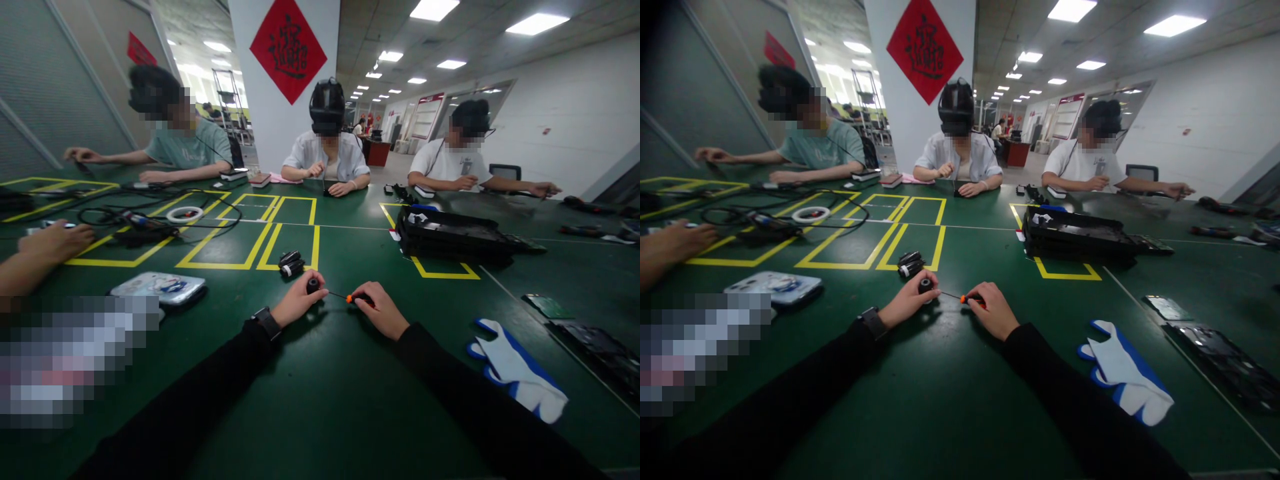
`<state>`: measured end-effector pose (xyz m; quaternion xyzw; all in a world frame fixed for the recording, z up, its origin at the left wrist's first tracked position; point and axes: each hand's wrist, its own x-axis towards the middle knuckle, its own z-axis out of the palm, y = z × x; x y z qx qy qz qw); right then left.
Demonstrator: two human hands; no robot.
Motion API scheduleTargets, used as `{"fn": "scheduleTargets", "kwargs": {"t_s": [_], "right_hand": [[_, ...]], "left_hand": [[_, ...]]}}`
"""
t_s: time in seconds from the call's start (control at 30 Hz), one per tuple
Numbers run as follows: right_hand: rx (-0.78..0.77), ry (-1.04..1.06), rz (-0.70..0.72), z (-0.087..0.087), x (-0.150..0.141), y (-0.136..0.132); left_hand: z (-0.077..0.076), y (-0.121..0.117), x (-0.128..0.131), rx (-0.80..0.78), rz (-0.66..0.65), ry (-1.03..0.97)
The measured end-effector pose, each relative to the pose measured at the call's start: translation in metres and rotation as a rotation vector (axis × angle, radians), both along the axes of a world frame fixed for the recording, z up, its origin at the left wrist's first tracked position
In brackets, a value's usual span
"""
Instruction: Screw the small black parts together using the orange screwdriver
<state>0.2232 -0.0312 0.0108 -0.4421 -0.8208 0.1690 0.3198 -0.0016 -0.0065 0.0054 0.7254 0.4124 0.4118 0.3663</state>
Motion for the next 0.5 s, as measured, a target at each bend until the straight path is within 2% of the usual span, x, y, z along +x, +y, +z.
{"fn": "scheduleTargets", "kwargs": {"t_s": [0.13, 0.5], "right_hand": [[0.027, 0.000, 0.030, -0.0009, -0.0002, 0.0013], [0.002, 0.024, -0.022, -0.0030, 0.0005, 0.0000]], "left_hand": [[0.0001, 0.0006, -0.0002, -0.008, 0.008, 0.006], [-0.0004, -0.0003, 0.0008, -0.010, 0.011, -0.015]]}}
